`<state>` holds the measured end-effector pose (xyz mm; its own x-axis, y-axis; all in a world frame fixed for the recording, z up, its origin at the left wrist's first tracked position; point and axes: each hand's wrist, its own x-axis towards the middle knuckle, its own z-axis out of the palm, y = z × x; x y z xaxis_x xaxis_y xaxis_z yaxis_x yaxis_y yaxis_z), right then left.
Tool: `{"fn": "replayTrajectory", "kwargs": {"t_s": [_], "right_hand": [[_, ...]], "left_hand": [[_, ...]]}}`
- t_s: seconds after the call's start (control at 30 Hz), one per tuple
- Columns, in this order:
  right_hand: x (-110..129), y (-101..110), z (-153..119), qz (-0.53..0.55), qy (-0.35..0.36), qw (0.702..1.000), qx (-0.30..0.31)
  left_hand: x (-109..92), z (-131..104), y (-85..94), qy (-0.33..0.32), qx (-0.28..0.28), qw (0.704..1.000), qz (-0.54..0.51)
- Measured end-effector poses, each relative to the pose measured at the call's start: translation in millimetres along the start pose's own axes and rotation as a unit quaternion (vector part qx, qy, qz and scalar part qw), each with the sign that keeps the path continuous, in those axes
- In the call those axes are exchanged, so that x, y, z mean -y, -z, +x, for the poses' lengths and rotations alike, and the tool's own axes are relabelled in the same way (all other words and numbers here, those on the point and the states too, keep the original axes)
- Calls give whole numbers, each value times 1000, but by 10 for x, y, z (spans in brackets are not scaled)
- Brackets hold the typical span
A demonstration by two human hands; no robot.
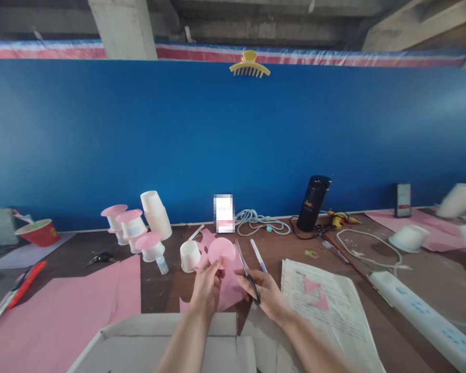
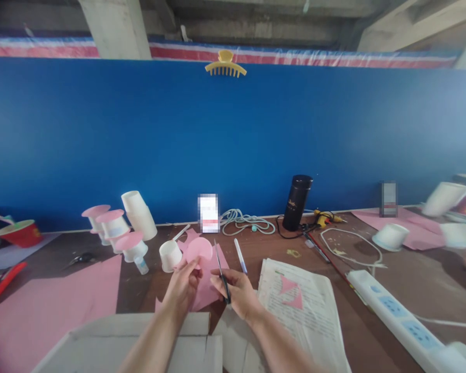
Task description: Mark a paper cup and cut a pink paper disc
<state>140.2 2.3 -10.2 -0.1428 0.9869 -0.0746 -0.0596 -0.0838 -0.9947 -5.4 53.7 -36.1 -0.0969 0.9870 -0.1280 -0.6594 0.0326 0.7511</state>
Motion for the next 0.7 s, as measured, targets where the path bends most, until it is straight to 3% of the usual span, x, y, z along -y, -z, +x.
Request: {"fn": "replayTrajectory", "kwargs": {"t_s": [0.33, 0.7], "right_hand": [[-73, 79, 47, -8, -1, 1000, 17], [9, 58, 38, -27, 15, 999, 22]], "left_hand": [[-4, -24, -44, 31, 2, 999, 19], [-91, -13, -51, 12, 7, 1000, 8]]}}
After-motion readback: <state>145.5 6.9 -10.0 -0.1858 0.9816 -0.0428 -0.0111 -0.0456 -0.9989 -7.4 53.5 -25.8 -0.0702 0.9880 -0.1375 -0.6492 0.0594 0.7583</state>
